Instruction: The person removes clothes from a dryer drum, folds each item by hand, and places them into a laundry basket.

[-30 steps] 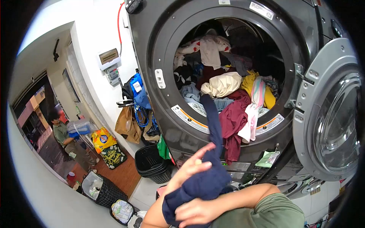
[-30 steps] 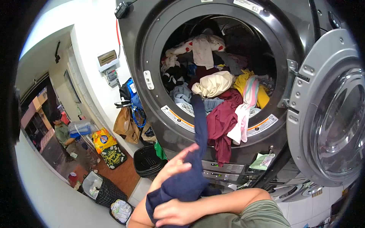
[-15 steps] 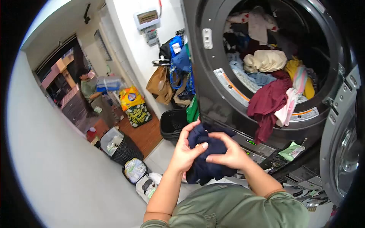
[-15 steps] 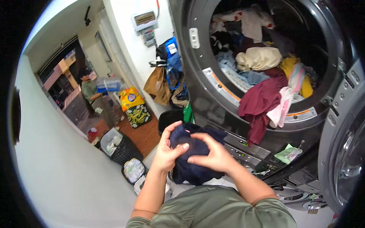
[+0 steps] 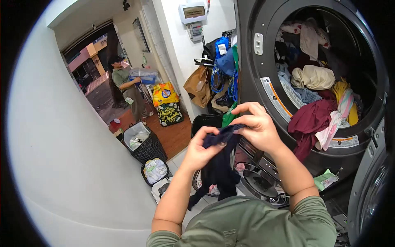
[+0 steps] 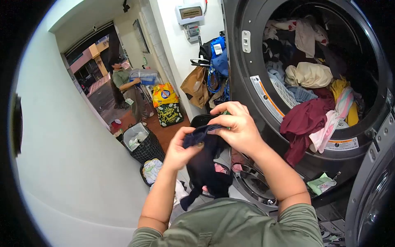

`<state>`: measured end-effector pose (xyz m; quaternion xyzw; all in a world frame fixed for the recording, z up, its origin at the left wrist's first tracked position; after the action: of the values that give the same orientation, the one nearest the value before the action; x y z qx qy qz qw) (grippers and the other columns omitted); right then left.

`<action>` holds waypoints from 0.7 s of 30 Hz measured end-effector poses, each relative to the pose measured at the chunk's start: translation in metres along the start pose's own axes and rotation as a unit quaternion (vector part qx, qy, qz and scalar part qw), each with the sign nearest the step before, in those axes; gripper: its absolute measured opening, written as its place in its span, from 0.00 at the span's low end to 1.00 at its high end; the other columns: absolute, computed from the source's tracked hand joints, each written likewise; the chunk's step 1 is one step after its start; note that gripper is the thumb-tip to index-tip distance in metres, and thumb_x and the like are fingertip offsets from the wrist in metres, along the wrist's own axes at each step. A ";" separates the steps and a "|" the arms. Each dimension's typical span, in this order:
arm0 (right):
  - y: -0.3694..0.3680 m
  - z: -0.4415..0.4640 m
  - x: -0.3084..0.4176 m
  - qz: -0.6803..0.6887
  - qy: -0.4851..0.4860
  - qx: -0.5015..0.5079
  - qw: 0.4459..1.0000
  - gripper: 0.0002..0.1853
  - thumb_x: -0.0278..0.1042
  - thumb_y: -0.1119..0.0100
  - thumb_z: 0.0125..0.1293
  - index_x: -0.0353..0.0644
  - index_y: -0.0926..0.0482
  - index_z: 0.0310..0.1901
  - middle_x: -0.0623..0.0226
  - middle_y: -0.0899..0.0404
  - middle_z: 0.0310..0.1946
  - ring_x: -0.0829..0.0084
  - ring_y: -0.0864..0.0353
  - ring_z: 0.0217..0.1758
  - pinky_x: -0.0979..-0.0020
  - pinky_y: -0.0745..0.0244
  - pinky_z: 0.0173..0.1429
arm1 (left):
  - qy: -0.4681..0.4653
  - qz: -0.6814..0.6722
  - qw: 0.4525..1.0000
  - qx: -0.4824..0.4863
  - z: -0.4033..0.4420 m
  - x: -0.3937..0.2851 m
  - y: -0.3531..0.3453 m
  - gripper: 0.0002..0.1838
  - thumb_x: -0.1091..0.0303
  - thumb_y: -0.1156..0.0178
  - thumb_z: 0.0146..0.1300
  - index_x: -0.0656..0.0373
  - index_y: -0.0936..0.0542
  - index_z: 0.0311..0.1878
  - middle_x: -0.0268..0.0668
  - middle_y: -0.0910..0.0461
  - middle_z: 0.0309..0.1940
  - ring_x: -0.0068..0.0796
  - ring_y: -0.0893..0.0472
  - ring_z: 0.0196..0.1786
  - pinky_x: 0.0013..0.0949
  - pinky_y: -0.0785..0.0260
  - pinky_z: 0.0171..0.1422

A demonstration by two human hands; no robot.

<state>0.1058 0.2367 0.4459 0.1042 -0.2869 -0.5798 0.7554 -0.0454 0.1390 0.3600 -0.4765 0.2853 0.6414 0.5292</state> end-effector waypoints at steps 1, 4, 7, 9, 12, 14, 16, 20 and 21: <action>-0.003 0.002 -0.011 0.074 -0.017 0.034 0.997 0.11 0.23 0.30 0.51 0.40 0.15 0.38 0.65 0.20 0.42 0.64 0.22 0.49 0.63 0.30 0.57 | -0.032 0.065 0.997 0.027 0.002 -0.003 0.015 0.16 0.72 0.27 0.56 0.58 0.24 0.43 0.27 0.24 0.40 0.18 0.26 0.44 0.25 0.32 0.51; -0.011 0.009 -0.019 0.233 -0.059 0.104 0.965 0.11 0.20 0.32 0.53 0.36 0.17 0.40 0.65 0.22 0.41 0.69 0.24 0.49 0.68 0.31 0.54 | -0.141 0.311 0.937 0.078 0.008 -0.034 0.029 0.14 0.72 0.26 0.51 0.59 0.22 0.35 0.31 0.25 0.35 0.26 0.26 0.40 0.29 0.33 0.46; -0.010 0.019 -0.025 0.390 -0.051 0.096 0.914 0.10 0.17 0.34 0.55 0.35 0.18 0.40 0.65 0.24 0.42 0.71 0.25 0.50 0.69 0.31 0.55 | -0.068 0.302 0.944 0.116 0.005 -0.031 0.028 0.14 0.75 0.27 0.50 0.60 0.21 0.39 0.34 0.24 0.37 0.28 0.24 0.44 0.31 0.32 0.50; 0.001 0.027 -0.037 0.498 -0.069 0.135 0.854 0.08 0.25 0.33 0.60 0.35 0.17 0.41 0.65 0.23 0.45 0.70 0.24 0.51 0.68 0.32 0.59 | -0.120 0.264 0.955 0.060 0.004 -0.053 0.044 0.14 0.79 0.30 0.51 0.61 0.21 0.41 0.35 0.23 0.38 0.28 0.24 0.45 0.31 0.32 0.52; 0.011 0.016 -0.060 0.566 -0.112 0.227 0.785 0.12 0.31 0.31 0.61 0.35 0.16 0.44 0.59 0.18 0.48 0.69 0.22 0.52 0.67 0.29 0.59 | -0.183 0.268 0.945 -0.036 0.000 -0.096 0.068 0.14 0.85 0.36 0.52 0.62 0.21 0.43 0.35 0.23 0.39 0.27 0.23 0.44 0.29 0.32 0.51; 0.020 0.005 -0.062 0.457 -0.210 0.238 0.831 0.15 0.32 0.29 0.58 0.36 0.15 0.46 0.60 0.17 0.48 0.69 0.20 0.51 0.67 0.26 0.57 | -0.257 0.389 0.880 -0.093 0.000 -0.130 0.069 0.14 0.87 0.37 0.52 0.62 0.21 0.42 0.35 0.23 0.37 0.26 0.24 0.42 0.27 0.33 0.49; 0.033 0.009 -0.023 0.232 -0.133 0.351 0.898 0.17 0.33 0.26 0.56 0.39 0.15 0.47 0.62 0.15 0.47 0.68 0.17 0.49 0.66 0.24 0.55 | -0.284 0.361 0.883 -0.092 0.004 -0.140 0.081 0.15 0.90 0.41 0.49 0.64 0.22 0.39 0.34 0.26 0.31 0.28 0.25 0.38 0.26 0.33 0.45; 0.053 -0.005 -0.030 -0.183 0.008 0.330 0.926 0.17 0.40 0.23 0.46 0.39 0.21 0.28 0.63 0.20 0.44 0.62 0.21 0.52 0.55 0.31 0.52 | -0.243 0.458 0.855 -0.008 0.000 -0.155 0.087 0.17 0.92 0.47 0.45 0.64 0.23 0.37 0.35 0.25 0.32 0.28 0.25 0.37 0.27 0.33 0.45; 0.068 0.001 -0.025 -0.133 0.019 0.272 0.953 0.17 0.40 0.22 0.43 0.39 0.21 0.27 0.60 0.23 0.49 0.59 0.23 0.55 0.55 0.33 0.58 | -0.230 0.456 0.860 0.012 0.000 -0.154 0.092 0.17 0.92 0.48 0.44 0.64 0.23 0.37 0.36 0.25 0.32 0.28 0.25 0.37 0.27 0.33 0.45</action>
<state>0.1563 0.2808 0.4724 0.3544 -0.4030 -0.5728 0.6196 -0.1352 0.0512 0.4882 -0.1259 0.3489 0.8987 0.2340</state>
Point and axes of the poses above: each hand's wrist, its own z-axis towards the middle knuckle, its own y-axis out of the back of the hand, x = y × z, the point moved 6 cm from there along z, towards the middle knuckle
